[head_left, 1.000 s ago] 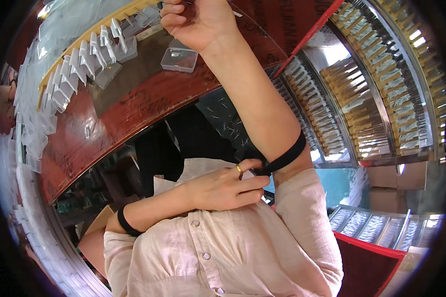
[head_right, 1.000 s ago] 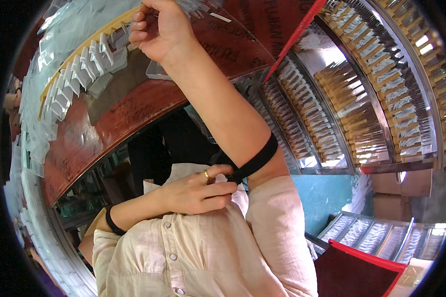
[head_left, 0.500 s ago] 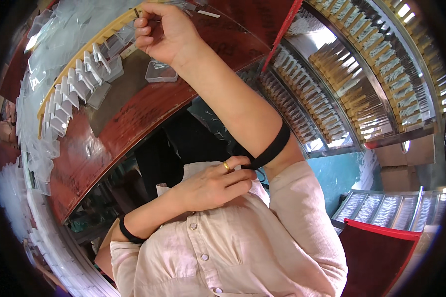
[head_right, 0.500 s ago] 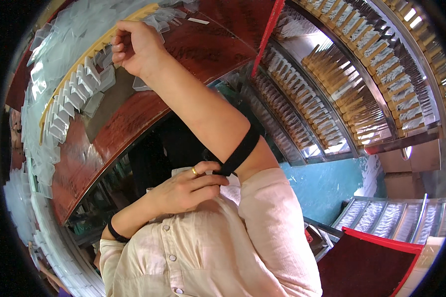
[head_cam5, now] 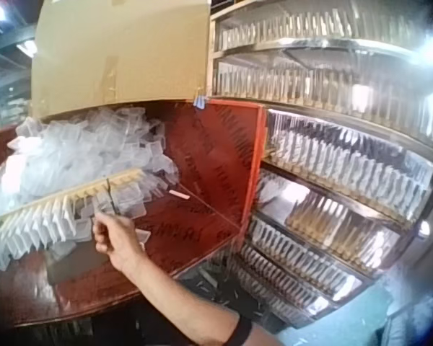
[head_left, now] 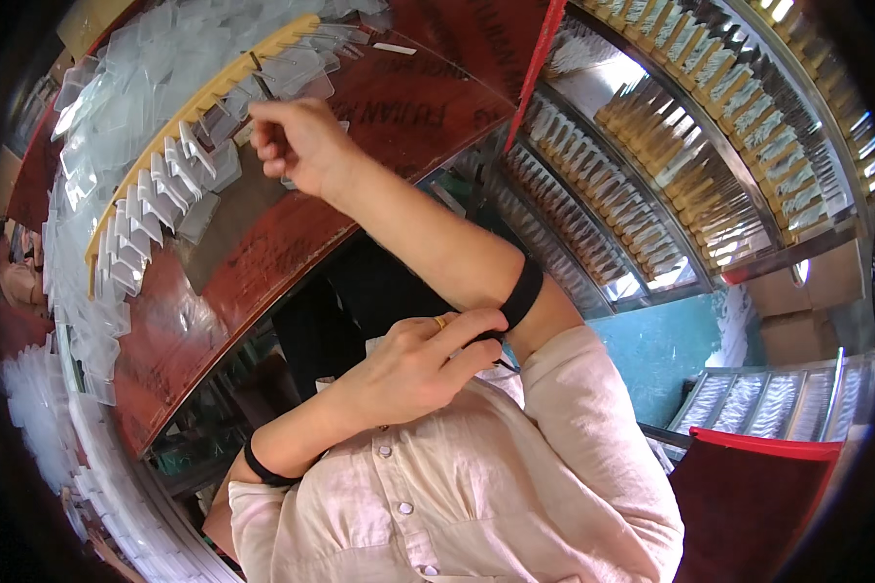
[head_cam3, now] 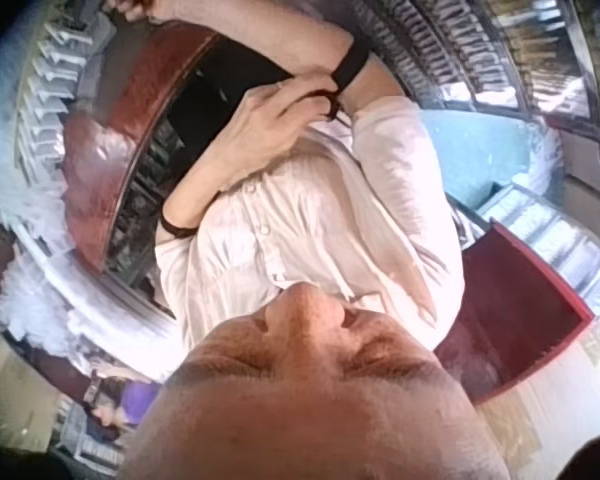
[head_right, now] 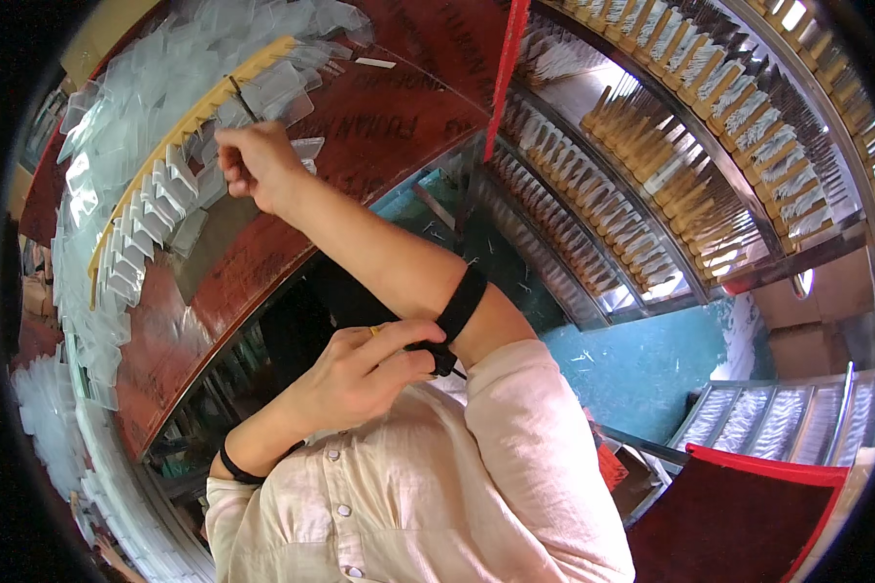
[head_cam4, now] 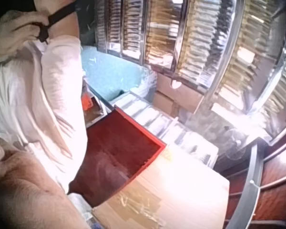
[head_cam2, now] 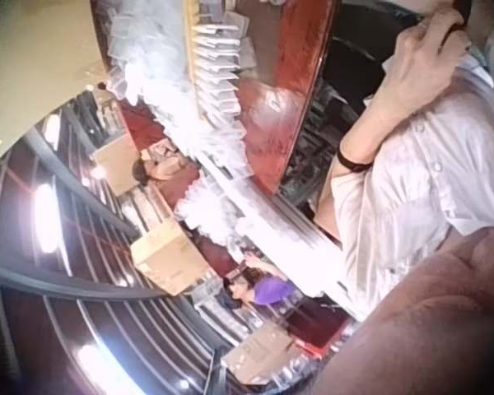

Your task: Sorting and packing plastic parts into small plastic containers on an assembly line.

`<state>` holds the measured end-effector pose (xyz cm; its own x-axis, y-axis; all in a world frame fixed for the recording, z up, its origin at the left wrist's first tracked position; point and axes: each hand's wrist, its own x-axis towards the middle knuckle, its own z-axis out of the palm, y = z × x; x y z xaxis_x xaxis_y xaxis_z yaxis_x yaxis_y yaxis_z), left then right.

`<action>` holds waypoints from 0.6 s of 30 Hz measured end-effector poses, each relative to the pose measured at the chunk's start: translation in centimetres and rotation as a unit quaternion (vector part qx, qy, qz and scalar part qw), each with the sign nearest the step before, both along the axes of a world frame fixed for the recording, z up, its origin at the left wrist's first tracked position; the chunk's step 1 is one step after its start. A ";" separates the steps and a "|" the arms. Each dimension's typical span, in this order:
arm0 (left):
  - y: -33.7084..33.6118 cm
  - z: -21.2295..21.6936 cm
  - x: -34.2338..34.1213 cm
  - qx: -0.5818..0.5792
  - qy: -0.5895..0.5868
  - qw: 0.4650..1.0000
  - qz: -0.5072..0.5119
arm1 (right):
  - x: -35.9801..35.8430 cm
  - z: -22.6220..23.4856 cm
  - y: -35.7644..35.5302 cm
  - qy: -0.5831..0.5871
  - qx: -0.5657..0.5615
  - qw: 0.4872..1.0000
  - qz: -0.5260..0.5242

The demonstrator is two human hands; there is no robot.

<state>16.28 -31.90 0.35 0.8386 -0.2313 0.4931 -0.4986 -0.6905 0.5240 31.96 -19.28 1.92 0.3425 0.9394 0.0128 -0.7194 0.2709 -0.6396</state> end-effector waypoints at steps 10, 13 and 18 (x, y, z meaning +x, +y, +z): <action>-0.6 1.3 1.3 -0.021 -0.034 0.999 0.015 | -2.2 -3.5 0.7 -0.044 -0.073 0.996 0.001; -0.4 1.8 1.9 0.003 -0.038 0.999 0.033 | -3.0 -3.6 0.8 -0.058 -0.060 0.997 -0.003; -0.2 0.6 2.0 0.023 0.024 0.997 0.064 | -2.1 -3.5 0.7 -0.063 -0.047 0.997 -0.010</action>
